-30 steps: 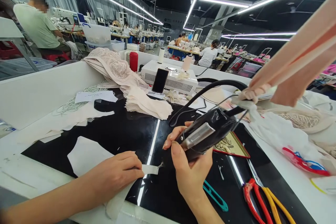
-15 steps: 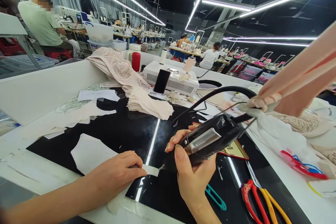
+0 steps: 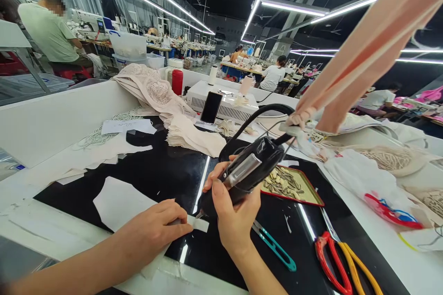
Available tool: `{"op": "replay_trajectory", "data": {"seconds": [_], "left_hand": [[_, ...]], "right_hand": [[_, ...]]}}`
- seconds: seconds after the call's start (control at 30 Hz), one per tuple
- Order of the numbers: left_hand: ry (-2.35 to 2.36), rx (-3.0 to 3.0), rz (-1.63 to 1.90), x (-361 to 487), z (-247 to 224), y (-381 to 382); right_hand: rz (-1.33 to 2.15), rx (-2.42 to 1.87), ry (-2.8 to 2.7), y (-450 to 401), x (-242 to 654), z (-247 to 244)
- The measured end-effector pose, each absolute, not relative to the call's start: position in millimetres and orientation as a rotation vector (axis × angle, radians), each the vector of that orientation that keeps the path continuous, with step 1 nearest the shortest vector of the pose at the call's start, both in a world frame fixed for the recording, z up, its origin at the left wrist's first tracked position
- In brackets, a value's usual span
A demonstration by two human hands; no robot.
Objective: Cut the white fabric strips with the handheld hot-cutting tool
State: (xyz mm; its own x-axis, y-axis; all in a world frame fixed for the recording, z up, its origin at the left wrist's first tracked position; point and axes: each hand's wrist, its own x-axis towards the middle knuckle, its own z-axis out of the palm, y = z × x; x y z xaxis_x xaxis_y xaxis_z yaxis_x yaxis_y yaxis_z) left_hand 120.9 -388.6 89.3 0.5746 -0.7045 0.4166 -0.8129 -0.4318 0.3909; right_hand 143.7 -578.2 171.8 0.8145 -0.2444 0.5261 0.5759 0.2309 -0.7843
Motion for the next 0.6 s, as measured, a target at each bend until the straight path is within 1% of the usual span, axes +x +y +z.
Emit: {"op": "replay_trajectory", "data": {"seconds": [0.6], "left_hand": [[-1.207, 2.229, 0.3, 120.2, 95.6, -387.6]], "right_hand": [[-0.624, -1.21, -0.3, -588.3, 139.0, 175.8]]}}
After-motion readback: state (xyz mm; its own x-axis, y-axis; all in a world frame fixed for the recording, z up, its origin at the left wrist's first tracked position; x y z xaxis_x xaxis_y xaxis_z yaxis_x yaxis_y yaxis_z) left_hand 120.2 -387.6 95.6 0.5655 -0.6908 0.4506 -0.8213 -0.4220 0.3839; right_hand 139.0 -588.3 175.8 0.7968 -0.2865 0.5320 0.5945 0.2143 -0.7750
